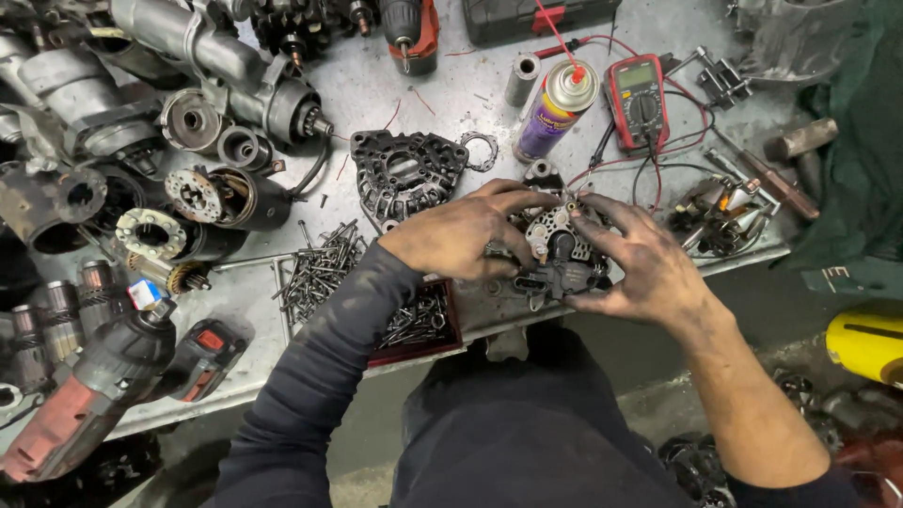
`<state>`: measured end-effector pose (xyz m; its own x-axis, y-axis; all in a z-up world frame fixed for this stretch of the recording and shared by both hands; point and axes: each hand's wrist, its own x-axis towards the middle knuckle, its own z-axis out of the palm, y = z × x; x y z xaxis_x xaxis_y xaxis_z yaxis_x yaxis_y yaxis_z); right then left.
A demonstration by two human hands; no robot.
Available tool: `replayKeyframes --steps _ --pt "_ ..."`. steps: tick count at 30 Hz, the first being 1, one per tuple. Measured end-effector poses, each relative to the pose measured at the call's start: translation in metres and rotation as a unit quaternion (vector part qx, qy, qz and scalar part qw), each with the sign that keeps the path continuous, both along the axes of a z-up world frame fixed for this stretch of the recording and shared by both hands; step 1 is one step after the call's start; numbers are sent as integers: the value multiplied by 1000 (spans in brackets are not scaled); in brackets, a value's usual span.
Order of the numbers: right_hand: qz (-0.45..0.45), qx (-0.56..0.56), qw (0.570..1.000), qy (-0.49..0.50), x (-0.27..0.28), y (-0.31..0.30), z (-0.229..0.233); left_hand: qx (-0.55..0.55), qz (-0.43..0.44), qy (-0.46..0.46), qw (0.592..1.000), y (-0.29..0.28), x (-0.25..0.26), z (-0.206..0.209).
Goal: The person cleans a small mechanical component using a green cloth, wiping its surfaces thoroughly. They then place the component on a workbench and use a hammer to tap it into position.
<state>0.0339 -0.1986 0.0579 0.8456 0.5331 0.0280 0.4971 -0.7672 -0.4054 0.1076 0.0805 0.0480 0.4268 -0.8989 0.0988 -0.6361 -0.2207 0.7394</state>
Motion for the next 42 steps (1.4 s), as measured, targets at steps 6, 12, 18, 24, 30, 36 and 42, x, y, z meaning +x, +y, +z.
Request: replayKeyframes --steps 6,12,18,24,30,36,42 --pt "-58 -114 991 29 -7 19 3 4 -7 26 1000 0 -2 -7" --pt "-68 -127 989 -26 -6 29 -11 6 14 30 999 3 -6 -14" --pt "-66 -64 994 -62 -7 26 -17 -32 14 16 999 3 -4 -20" --pt "-63 -32 995 -70 -8 23 -23 -33 28 30 999 2 -7 -14" --pt "-70 -24 995 -69 -8 23 -24 -34 21 40 998 4 -11 -11" --pt "-79 -30 994 -76 -8 25 -25 -58 3 37 998 7 -9 -20" --pt "-70 -12 996 -57 -8 24 -20 -39 6 42 998 4 -10 -17"
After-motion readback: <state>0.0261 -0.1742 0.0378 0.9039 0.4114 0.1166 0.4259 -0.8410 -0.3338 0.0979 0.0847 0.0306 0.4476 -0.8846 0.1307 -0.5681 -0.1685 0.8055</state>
